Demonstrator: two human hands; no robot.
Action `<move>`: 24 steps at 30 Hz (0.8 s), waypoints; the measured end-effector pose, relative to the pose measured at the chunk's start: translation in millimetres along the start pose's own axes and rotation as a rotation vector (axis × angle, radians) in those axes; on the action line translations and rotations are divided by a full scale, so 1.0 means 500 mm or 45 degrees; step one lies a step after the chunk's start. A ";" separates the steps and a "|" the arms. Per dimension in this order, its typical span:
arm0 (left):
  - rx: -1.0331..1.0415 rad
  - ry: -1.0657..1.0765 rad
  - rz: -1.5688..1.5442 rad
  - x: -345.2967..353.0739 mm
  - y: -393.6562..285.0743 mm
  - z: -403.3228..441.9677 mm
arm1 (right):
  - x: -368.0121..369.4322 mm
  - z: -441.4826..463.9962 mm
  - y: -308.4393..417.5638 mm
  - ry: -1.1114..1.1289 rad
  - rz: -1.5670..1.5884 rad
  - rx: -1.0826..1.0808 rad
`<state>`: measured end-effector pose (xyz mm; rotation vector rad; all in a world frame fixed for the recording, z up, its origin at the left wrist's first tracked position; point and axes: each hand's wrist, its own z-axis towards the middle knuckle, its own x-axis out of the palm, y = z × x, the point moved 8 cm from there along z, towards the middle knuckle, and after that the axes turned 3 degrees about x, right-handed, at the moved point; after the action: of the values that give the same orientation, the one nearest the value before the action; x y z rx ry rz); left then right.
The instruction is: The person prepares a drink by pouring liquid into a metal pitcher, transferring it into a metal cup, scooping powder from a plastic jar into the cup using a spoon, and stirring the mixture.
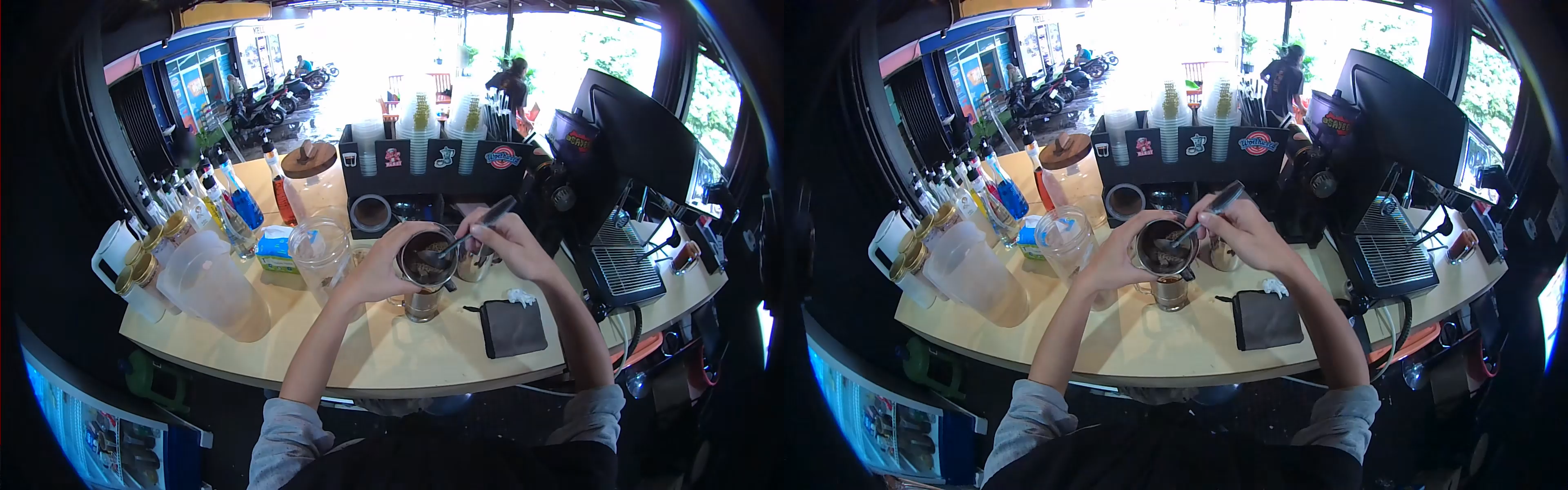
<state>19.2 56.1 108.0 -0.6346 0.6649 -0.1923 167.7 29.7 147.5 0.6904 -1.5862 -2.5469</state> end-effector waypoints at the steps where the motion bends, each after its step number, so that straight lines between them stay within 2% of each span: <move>1: -0.003 0.004 0.010 0.001 -0.002 0.001 | 0.000 0.009 0.005 0.063 -0.074 -0.020; 5: -0.011 -0.021 0.038 0.002 -0.004 -0.003 | 0.036 0.024 0.017 0.198 -0.187 0.026; 7: -0.074 -0.038 0.058 0.004 -0.002 -0.006 | 0.043 0.029 0.012 0.184 -0.172 0.011; 10: -0.033 -0.066 0.008 0.002 0.007 -0.011 | 0.029 0.039 0.012 0.110 -0.122 0.063; 12: -0.020 -0.068 0.003 0.000 0.006 -0.012 | 0.008 0.046 0.006 0.072 -0.250 0.034; 15: -0.025 -0.066 0.000 0.001 0.002 -0.013 | 0.047 0.045 0.014 0.219 -0.285 -0.053; 21: -0.024 -0.082 -0.054 0.001 -0.003 -0.016 | 0.023 0.059 0.013 0.083 -0.311 -0.062; 22: -0.029 -0.088 -0.068 -0.001 -0.006 -0.016 | 0.037 0.052 0.011 0.160 -0.257 -0.013; 24: -0.024 -0.095 -0.058 0.003 0.005 -0.020 | 0.063 0.043 0.017 0.169 -0.282 -0.091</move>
<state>14.1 52.9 99.5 -0.6723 0.5817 -0.2040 129.3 34.8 152.2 1.0571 -1.4428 -2.6265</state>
